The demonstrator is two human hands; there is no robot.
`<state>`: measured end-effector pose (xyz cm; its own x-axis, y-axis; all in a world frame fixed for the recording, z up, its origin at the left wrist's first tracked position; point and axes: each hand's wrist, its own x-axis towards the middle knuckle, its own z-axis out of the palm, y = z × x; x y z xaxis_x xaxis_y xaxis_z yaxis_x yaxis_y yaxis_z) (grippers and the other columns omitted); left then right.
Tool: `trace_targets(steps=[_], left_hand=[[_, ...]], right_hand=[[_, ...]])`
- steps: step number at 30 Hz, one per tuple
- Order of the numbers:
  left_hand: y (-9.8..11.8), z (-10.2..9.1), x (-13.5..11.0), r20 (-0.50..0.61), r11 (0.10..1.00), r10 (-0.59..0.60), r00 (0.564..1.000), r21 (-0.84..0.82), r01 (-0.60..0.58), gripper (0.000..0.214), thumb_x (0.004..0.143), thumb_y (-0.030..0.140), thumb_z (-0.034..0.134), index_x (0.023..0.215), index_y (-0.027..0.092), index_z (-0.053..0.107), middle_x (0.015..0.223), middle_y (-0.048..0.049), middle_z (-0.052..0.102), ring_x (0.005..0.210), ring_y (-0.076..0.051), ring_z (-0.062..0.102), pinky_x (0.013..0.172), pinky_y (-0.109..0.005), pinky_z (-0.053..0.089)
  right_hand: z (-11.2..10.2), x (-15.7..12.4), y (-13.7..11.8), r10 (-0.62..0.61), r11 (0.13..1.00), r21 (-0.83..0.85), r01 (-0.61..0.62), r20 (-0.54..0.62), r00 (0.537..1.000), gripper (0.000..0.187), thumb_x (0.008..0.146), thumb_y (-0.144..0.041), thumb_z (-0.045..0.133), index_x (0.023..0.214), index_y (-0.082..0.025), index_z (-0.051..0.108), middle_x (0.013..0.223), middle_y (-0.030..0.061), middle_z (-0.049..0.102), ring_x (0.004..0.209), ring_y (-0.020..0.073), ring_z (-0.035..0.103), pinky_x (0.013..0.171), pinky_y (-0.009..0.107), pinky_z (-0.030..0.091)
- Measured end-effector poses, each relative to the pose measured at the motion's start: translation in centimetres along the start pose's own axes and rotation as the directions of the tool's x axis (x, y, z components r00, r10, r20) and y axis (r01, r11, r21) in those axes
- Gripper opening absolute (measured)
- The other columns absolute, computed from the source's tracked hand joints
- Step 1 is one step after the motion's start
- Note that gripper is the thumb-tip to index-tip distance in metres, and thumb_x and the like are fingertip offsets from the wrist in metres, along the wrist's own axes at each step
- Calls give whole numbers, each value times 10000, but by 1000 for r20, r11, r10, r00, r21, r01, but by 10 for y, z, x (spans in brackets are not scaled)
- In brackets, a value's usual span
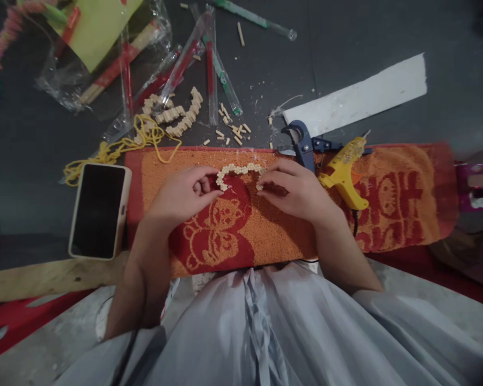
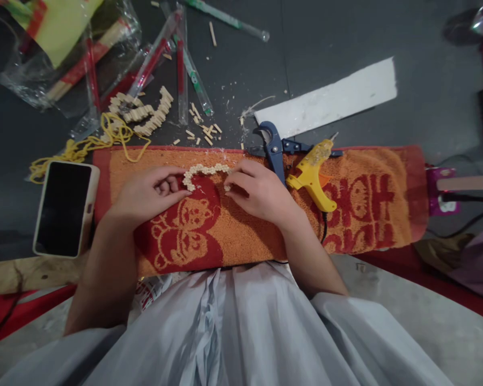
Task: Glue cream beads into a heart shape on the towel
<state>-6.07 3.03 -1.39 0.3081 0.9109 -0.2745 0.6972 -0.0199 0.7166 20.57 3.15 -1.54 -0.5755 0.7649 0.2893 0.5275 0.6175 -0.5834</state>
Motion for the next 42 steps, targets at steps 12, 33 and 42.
trace_targets(steps=[12, 33, 42], left_hand=[[0, 0, 0, 3, 1000, 0, 1000, 21, 0, 354, 800, 361, 685, 1124, 218, 689, 733, 29, 617, 579, -90, 481, 565, -236, 375], [0, -1, 0, 8, 999, 1, 1000, 35, -1, 377, 805, 401, 691, 1140, 228, 689, 743, 15, 639, 593, -103, 502, 580, -244, 386], [2, -1, 0, 8, 999, -5, 1000, 47, 5, 371, 801, 398, 692, 1128, 221, 695, 747, 16, 641, 598, -103, 500, 588, -242, 386]], right_hand=[[6, -7, 0, 52, 999, 12, -51, -86, 995, 21, 886, -215, 654, 903, -214, 666, 811, 35, 692, 710, 159, 642, 646, 271, 520], [7, -8, 3, 179, 979, 108, -171, -63, 982, 347, 812, -215, 710, 1148, -208, 622, 828, 11, 613, 657, 140, 555, 629, 275, 507], [11, -8, 2, 239, 970, 66, -234, -78, 968, 449, 805, -246, 720, 1226, -228, 564, 867, 21, 613, 624, 150, 544, 633, 314, 531]])
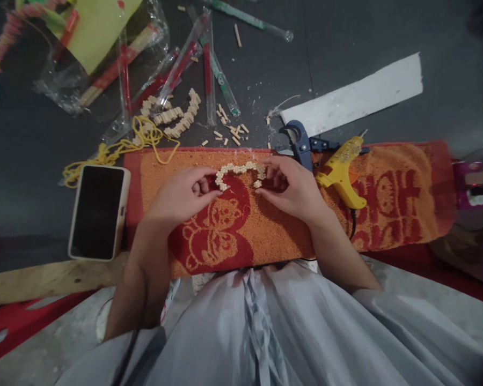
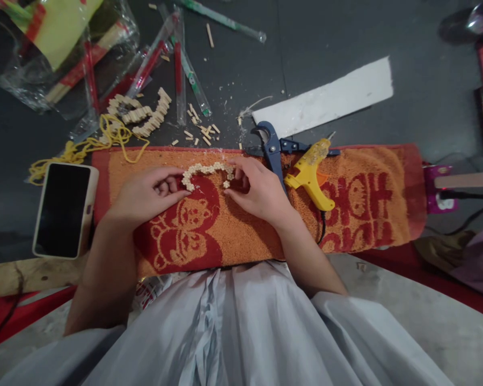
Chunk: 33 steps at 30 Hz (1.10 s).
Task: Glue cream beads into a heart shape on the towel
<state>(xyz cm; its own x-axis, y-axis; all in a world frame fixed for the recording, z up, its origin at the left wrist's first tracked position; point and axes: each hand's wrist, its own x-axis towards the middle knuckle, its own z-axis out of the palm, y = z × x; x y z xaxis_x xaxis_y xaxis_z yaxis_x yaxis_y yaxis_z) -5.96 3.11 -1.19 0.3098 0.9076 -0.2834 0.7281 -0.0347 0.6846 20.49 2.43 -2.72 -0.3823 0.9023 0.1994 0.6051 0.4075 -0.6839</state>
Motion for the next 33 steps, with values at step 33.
trace_targets(steps=[33], left_hand=[[2, -1, -5, -43, 998, 19, 999, -63, -22, 463, 797, 418, 686, 1205, 205, 635, 744, 24, 604, 592, -93, 487, 565, -227, 387]], right_hand=[[-13, -3, -15, 229, 707, 694, -137, -42, 972, 284, 718, -426, 835, 819, -203, 690, 755, 18, 695, 610, 131, 645, 576, 278, 588]])
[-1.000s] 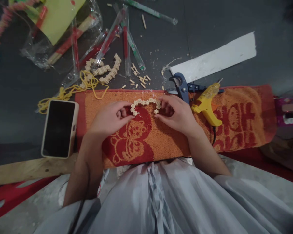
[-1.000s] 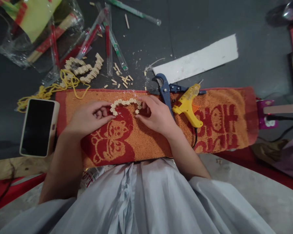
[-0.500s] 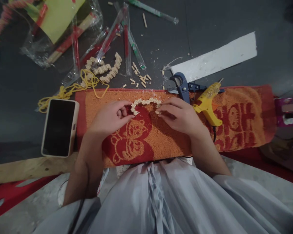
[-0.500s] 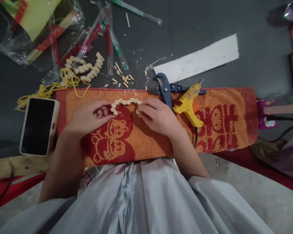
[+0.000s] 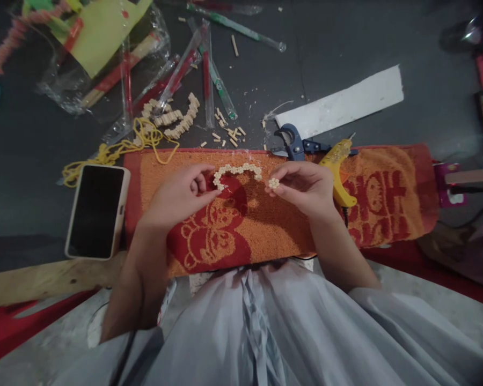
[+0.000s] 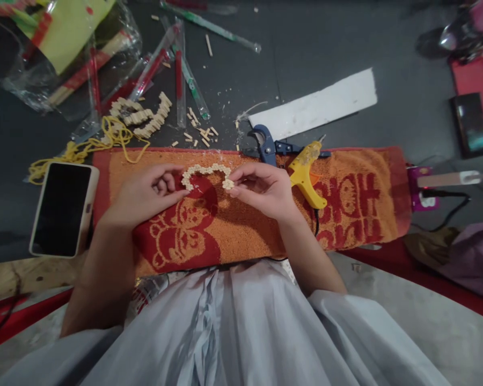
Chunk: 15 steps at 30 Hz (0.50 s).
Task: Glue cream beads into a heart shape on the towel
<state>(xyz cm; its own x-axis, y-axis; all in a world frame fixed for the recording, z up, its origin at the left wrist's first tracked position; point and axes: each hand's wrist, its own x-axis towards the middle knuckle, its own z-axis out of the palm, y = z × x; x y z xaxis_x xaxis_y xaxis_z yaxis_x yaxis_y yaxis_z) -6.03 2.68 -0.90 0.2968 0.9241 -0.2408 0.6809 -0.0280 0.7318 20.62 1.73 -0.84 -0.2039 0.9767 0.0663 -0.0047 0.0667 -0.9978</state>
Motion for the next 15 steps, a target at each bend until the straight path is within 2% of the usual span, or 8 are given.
trace_targets(steps=[3, 6, 9, 11, 15], left_hand=[[1, 0, -1, -40, 1000, 6, 999, 16, -6, 490, 797, 426, 684, 1227, 202, 619, 726, 32, 585, 594, -94, 483, 565, -221, 381], [2, -1, -1, -24, 999, 10, 1000, 40, -9, 487, 798, 434, 682, 1223, 206, 618, 733, 32, 590, 594, -95, 482, 570, -227, 378], [3, -2, -1, 2, 999, 2, 1000, 55, -3, 472, 800, 425, 683, 1212, 205, 620, 747, 28, 598, 595, -95, 484, 579, -234, 381], [4, -2, -1, 3, 998, -4, 1000, 58, 3, 466, 801, 420, 683, 1210, 205, 618, 748, 28, 598, 597, -96, 486, 582, -236, 384], [3, -2, -1, -10, 999, -4, 1000, 51, 4, 461, 802, 422, 687, 1207, 214, 619, 751, 26, 600, 601, -97, 490, 580, -234, 387]], right_hand=[[-1, 0, -1, -20, 997, -72, 21, 22, 1000, 295, 745, -455, 805, 829, -198, 688, 773, 28, 709, 639, 139, 659, 609, 292, 595], [-2, 0, -2, -88, 953, -287, 99, 51, 995, 187, 819, -389, 737, 842, -207, 696, 810, 39, 733, 703, 150, 681, 655, 288, 589], [0, -1, 0, -176, 809, -540, 231, 152, 972, 77, 867, -286, 669, 866, -215, 698, 851, 47, 744, 743, 158, 680, 697, 294, 570], [1, -3, 4, -213, 697, -649, 305, 219, 952, 58, 878, -230, 639, 871, -208, 692, 859, 61, 731, 771, 176, 670, 719, 314, 552], [0, -7, 12, -220, 542, -778, 318, 234, 947, 75, 844, -150, 624, 816, -202, 671, 767, 56, 680, 733, 197, 631, 681, 326, 522]])
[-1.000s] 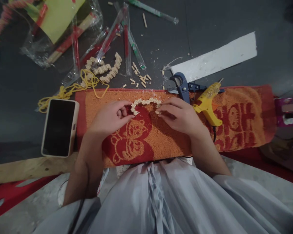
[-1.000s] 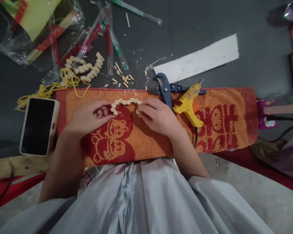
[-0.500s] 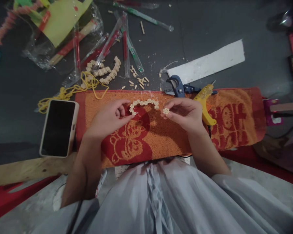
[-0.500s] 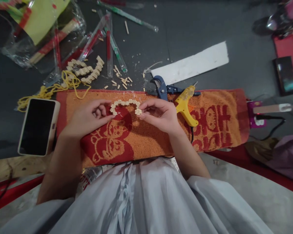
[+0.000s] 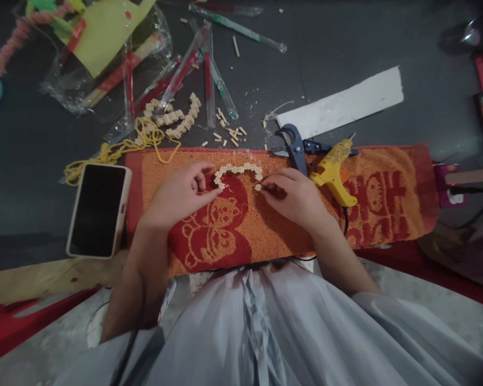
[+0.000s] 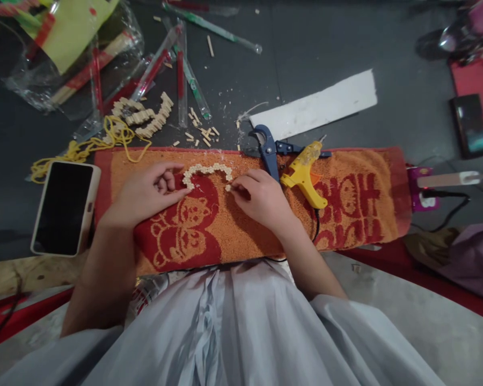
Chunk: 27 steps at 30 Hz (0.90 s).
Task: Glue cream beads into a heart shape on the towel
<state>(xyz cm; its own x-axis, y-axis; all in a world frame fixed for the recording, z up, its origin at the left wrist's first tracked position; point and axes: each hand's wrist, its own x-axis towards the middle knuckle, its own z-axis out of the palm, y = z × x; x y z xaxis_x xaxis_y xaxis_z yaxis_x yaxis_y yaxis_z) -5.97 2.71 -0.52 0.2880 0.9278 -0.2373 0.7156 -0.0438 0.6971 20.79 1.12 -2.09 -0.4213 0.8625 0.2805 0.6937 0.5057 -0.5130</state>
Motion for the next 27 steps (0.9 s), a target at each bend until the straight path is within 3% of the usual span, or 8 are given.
trace_targets(steps=[5, 11, 21, 27], left_hand=[[-1, 0, 0, 6, 1000, -6, 1000, -6, 7, 472, 803, 432, 684, 1212, 207, 619, 754, 24, 606, 595, -95, 485, 574, -233, 384], [0, 0, 1, 12, 1000, -8, 1000, 4, 8, 465, 799, 434, 687, 1199, 205, 625, 748, 28, 604, 591, -93, 482, 567, -232, 377], [0, 2, 1, 4, 1000, -9, 1000, -17, 9, 448, 793, 410, 694, 1186, 205, 628, 747, 36, 587, 585, -89, 481, 566, -236, 376], [-1, 2, 2, 7, 1000, 6, 1000, -9, -6, 423, 796, 403, 693, 1163, 201, 637, 726, 42, 576, 578, -85, 474, 561, -235, 366]], right_hand=[[-5, -5, 1, 45, 997, -65, -44, 18, 999, 67, 804, -148, 646, 823, -206, 674, 781, 55, 688, 741, 211, 629, 688, 337, 521], [-6, -4, -11, 149, 989, -7, -149, 26, 988, 97, 803, -245, 703, 878, -187, 682, 795, 54, 692, 711, 188, 627, 629, 297, 494], [-1, -1, -22, 313, 949, 49, -312, -18, 950, 45, 780, -207, 677, 818, -190, 660, 771, 30, 697, 664, 153, 632, 602, 259, 473], [9, 0, -32, 267, 957, -94, -273, -74, 961, 101, 820, -285, 697, 793, -196, 658, 749, 38, 687, 642, 166, 617, 580, 277, 464]])
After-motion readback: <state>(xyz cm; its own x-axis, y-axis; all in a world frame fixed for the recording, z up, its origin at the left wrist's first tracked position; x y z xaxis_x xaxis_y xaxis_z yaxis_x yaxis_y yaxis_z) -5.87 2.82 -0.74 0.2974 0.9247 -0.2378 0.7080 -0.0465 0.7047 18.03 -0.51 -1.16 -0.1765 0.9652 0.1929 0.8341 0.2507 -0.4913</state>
